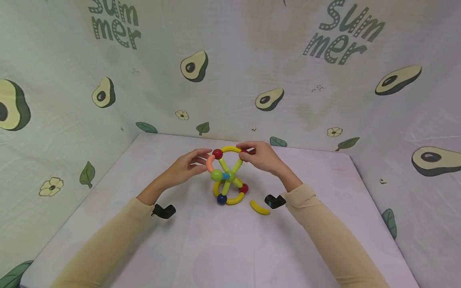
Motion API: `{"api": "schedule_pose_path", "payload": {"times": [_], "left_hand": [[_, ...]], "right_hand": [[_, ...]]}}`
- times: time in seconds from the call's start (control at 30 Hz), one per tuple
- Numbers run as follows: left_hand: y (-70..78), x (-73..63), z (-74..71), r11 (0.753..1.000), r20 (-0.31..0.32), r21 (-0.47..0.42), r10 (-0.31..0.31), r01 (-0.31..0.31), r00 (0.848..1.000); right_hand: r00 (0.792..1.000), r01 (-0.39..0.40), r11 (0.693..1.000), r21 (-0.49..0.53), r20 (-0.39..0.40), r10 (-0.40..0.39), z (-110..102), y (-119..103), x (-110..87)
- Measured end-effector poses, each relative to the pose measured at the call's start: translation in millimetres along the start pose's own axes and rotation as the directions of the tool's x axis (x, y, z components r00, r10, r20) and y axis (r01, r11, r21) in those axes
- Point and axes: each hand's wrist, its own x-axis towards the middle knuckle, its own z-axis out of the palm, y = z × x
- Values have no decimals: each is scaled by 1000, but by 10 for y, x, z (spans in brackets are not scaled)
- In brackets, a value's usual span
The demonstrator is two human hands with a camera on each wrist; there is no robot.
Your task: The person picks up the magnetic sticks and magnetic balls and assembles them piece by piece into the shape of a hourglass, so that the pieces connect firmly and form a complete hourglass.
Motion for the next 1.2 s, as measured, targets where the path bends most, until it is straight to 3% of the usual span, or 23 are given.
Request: {"api": "schedule_pose_path", "payload": {"times": [0.13,0.3,0.37,0.57,0.7,0.87,0.97,1.07,1.2], "left_hand": [[-21,31,12,1000,-5,-23,0,0,1000],[-37,85,32,1000,-17,17,19,-18,1000],[-47,107,36,999,1,39,31,-31,1000],[-60,153,35,999,118,-7,50,-49,992],[-46,158,35,999,139,7,32,-34,990],[-43,169,54,999,137,3,37,-37,990],[-39,168,59,999,139,10,51,-53,989],[-32,163,56,999,134,15,48,-51,990],[-31,149,48,999,123,10,31,-33,992]], "right_hand": [[1000,21,1000,-22,-8,-21,26,21,63],[999,44,999,-19,2,-44,76,-5,128],[999,50,999,-15,7,-50,96,-15,148],[996,83,996,-14,19,-82,148,-46,189],[995,93,995,-20,18,-93,133,-31,161],[996,75,996,-43,-39,-77,40,112,-80],[994,88,988,-125,-53,-95,42,261,-331],[991,128,970,-205,6,-130,119,416,-587],[983,168,958,-231,113,-145,283,586,-852]]}}
